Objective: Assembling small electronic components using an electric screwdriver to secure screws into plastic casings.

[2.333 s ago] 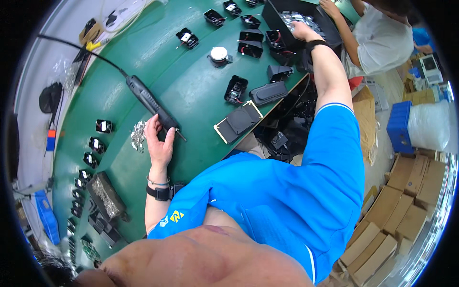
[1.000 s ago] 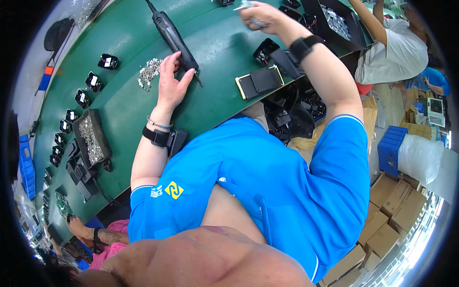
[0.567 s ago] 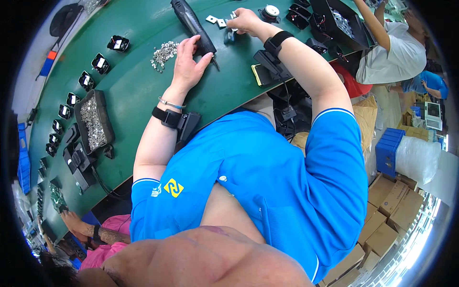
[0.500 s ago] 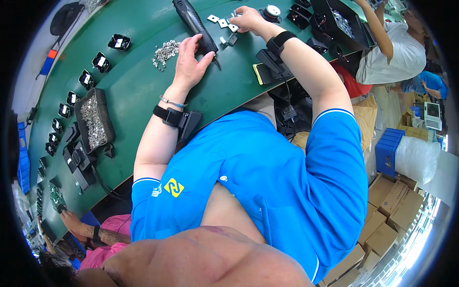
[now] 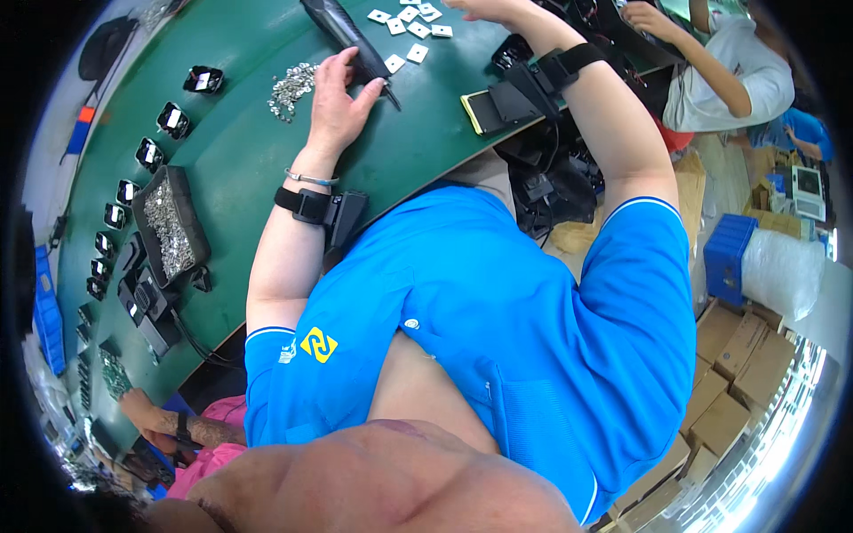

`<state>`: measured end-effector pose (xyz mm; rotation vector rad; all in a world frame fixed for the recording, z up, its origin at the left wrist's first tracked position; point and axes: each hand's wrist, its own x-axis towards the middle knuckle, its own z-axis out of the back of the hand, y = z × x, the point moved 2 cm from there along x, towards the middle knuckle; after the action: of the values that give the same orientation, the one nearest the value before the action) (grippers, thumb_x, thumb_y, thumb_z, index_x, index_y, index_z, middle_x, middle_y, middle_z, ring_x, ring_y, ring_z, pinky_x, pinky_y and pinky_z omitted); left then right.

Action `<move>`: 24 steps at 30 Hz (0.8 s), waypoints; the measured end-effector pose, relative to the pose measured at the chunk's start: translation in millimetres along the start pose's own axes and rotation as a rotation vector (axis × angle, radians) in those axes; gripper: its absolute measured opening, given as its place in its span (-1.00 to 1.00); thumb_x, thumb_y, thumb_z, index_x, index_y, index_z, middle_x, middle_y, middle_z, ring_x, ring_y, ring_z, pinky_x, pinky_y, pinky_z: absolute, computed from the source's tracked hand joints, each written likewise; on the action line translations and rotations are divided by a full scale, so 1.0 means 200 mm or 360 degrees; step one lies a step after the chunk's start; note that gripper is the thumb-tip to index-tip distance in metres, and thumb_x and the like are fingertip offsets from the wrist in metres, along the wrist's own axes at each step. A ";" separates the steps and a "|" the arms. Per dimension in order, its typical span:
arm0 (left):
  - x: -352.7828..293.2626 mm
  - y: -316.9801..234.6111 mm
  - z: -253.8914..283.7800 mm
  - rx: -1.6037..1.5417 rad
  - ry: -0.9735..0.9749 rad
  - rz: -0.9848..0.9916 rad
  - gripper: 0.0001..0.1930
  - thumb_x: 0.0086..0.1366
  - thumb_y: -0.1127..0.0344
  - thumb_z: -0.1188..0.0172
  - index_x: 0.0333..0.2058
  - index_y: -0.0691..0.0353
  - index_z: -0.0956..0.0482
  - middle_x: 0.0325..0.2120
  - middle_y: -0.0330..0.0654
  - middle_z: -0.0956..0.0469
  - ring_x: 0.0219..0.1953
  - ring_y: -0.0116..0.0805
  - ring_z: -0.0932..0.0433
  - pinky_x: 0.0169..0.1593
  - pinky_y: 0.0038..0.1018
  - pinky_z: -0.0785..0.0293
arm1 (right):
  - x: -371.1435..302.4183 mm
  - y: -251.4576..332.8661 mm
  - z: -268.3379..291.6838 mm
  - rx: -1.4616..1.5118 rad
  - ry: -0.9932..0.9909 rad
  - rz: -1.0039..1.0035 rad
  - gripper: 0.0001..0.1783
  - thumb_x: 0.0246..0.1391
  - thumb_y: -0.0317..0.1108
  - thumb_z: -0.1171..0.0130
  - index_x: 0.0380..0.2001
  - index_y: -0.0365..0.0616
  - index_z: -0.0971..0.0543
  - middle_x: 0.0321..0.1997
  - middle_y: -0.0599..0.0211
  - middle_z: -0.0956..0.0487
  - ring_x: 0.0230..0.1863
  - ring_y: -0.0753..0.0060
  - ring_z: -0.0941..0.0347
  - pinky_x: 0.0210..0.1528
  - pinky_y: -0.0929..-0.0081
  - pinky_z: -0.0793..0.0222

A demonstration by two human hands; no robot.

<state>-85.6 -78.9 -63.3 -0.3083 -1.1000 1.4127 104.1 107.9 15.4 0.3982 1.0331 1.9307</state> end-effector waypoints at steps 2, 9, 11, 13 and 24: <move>0.02 -0.03 0.01 -0.0021 0.0023 -0.0008 -0.41 0.06 0.25 -0.29 0.06 0.23 -0.28 -0.05 -0.02 -0.26 -0.12 -0.22 -0.42 0.00 -0.38 -0.40 | -0.12 0.03 0.07 0.0161 -0.0036 0.0000 -0.59 0.00 -0.37 -0.15 -0.08 -0.33 -0.42 -0.29 0.22 -0.51 -0.35 0.47 -0.45 -0.35 0.54 -0.42; 0.03 -0.08 0.00 -0.0029 0.0066 -0.0031 -0.38 0.07 0.25 -0.29 0.07 0.25 -0.25 -0.03 -0.04 -0.26 -0.13 -0.24 -0.41 -0.01 -0.39 -0.39 | -0.47 0.03 0.17 0.0596 -0.0087 0.0019 -0.64 0.10 -0.36 -0.11 -0.06 -0.31 -0.41 -0.26 0.33 -0.51 -0.29 0.54 -0.44 -0.28 0.60 -0.40; 0.03 -0.08 0.00 -0.0024 0.0066 -0.0025 -0.39 0.07 0.26 -0.29 0.07 0.27 -0.25 -0.04 -0.03 -0.25 -0.13 -0.25 -0.42 -0.01 -0.39 -0.39 | -0.50 0.04 0.14 0.0597 -0.0103 0.0074 -0.64 0.11 -0.36 -0.10 -0.06 -0.31 -0.41 -0.25 0.32 -0.51 -0.29 0.54 -0.43 -0.28 0.59 -0.39; 0.03 -0.07 0.00 -0.0003 0.0059 -0.0013 -0.40 0.08 0.27 -0.28 0.07 0.27 -0.25 -0.04 -0.03 -0.24 -0.13 -0.25 -0.42 -0.01 -0.39 -0.39 | -0.46 0.06 0.09 0.0618 -0.0067 0.0125 -0.63 0.08 -0.39 -0.11 -0.05 -0.31 -0.40 -0.20 0.29 -0.51 -0.28 0.54 -0.44 -0.27 0.58 -0.38; 0.03 -0.05 0.01 -0.0095 0.0043 0.0135 -0.37 0.12 0.33 -0.25 0.09 0.40 -0.16 -0.03 -0.02 -0.16 -0.10 -0.30 -0.42 0.01 -0.44 -0.40 | -0.53 -0.17 0.13 -0.1043 -0.1077 0.0737 -0.41 -0.15 -0.19 -0.28 -0.01 -0.13 -0.40 -0.06 0.13 -0.47 -0.01 0.16 -0.38 0.04 0.32 -0.27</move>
<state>-83.1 -77.2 -52.3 -0.4203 -1.1192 1.4481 198.5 42.3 18.1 0.8719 -0.1558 2.1540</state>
